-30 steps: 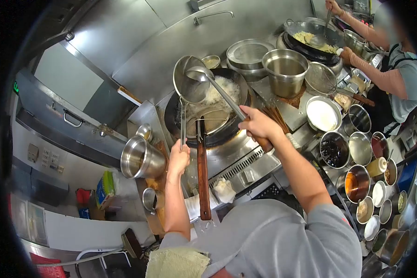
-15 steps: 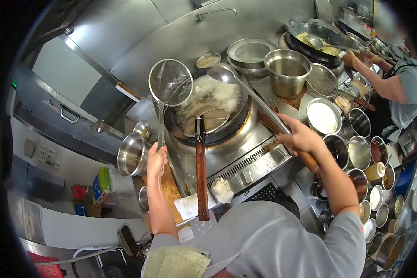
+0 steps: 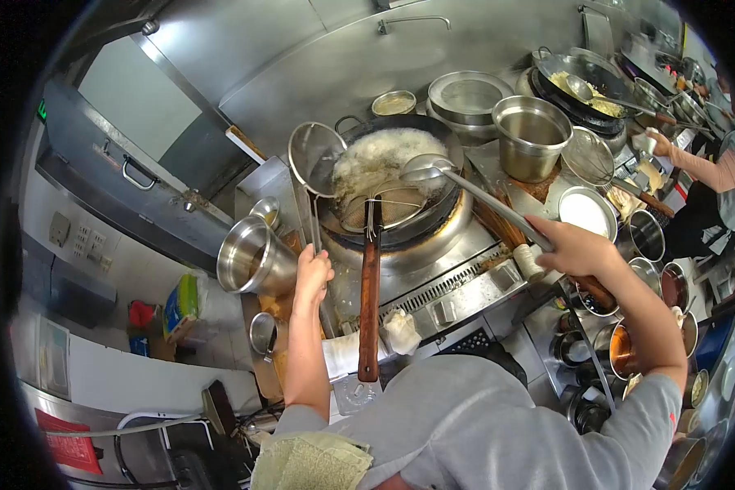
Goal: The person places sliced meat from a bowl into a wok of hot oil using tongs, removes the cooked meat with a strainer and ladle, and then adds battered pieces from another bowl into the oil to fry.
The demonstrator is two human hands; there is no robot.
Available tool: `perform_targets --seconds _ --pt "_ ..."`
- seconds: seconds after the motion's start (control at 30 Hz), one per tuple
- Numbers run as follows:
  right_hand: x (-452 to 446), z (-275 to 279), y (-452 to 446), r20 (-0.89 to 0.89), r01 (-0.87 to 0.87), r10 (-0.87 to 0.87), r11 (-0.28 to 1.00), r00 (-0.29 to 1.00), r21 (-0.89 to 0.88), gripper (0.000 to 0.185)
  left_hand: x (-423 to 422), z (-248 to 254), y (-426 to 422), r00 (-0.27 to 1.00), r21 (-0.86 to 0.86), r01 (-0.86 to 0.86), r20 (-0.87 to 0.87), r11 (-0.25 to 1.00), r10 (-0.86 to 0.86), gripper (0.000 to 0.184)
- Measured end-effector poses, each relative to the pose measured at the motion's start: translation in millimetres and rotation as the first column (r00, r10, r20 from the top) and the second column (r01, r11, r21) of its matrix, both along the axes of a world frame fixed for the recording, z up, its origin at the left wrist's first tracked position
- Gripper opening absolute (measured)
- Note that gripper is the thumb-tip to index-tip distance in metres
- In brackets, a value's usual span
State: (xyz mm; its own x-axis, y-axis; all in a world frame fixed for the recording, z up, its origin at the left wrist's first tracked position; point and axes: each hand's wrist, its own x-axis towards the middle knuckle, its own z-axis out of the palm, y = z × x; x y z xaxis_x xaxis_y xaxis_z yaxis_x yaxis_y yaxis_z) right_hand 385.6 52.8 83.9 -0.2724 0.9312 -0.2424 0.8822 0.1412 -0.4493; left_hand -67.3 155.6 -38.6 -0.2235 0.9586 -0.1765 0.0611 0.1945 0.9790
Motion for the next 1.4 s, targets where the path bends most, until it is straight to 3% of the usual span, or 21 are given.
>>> perform_targets --seconds 0.07,0.17,0.33,0.4,0.47,0.67,0.8,0.93,1.07,1.27,1.4 --pt "-11 -11 18 0.015 0.007 -0.007 1.0 1.0 0.012 0.075 8 17 -1 0.994 -0.064 0.055 0.101 0.996 -0.049 0.019" --pt "-18 -47 48 -0.14 0.035 -0.022 0.995 0.99 0.089 0.076 6 11 14 0.961 -0.03 0.132 0.25 0.991 -0.12 0.018" --pt "-48 -59 60 -0.347 0.253 -0.224 0.967 0.911 0.04 0.071 -10 11 28 0.932 -0.098 0.222 0.314 0.97 -0.182 0.019" --pt "-51 -60 61 -0.406 0.266 -0.202 0.958 0.891 0.108 0.07 -23 13 35 0.908 -0.113 0.335 0.303 0.935 -0.289 0.021" --pt "-41 -72 69 -0.438 0.226 -0.103 0.944 0.893 0.24 0.07 -32 14 40 0.898 -0.132 0.343 0.337 0.93 -0.283 0.025" --pt "-6 -20 27 -0.414 0.126 -0.096 0.991 0.905 0.047 0.071 -52 26 54 0.889 -0.187 0.382 0.34 0.905 -0.305 0.028" --pt "-20 35 -11 -0.312 0.231 -0.282 0.954 0.907 -0.191 0.073 -59 28 63 0.874 -0.211 0.446 0.312 0.87 -0.373 0.026" --pt "-22 13 -8 -0.349 0.354 -0.399 0.916 0.848 -0.188 0.074 -54 28 66 0.865 -0.217 0.472 0.302 0.855 -0.401 0.023" --pt "-42 -44 13 -0.64 0.36 -0.391 0.914 0.661 -0.187 0.07 -48 25 68 0.852 -0.205 0.484 0.334 0.851 -0.404 0.022" --pt "-118 -65 44 -0.749 0.457 -0.429 0.869 0.504 -0.19 0.061 -39 31 68 0.84 -0.204 0.499 0.355 0.843 -0.411 0.02" --pt "-162 -97 67 -0.852 0.46 -0.46 0.831 0.25 -0.314 0.061 -27 37 65 0.826 -0.205 0.518 0.374 0.831 -0.422 0.017"
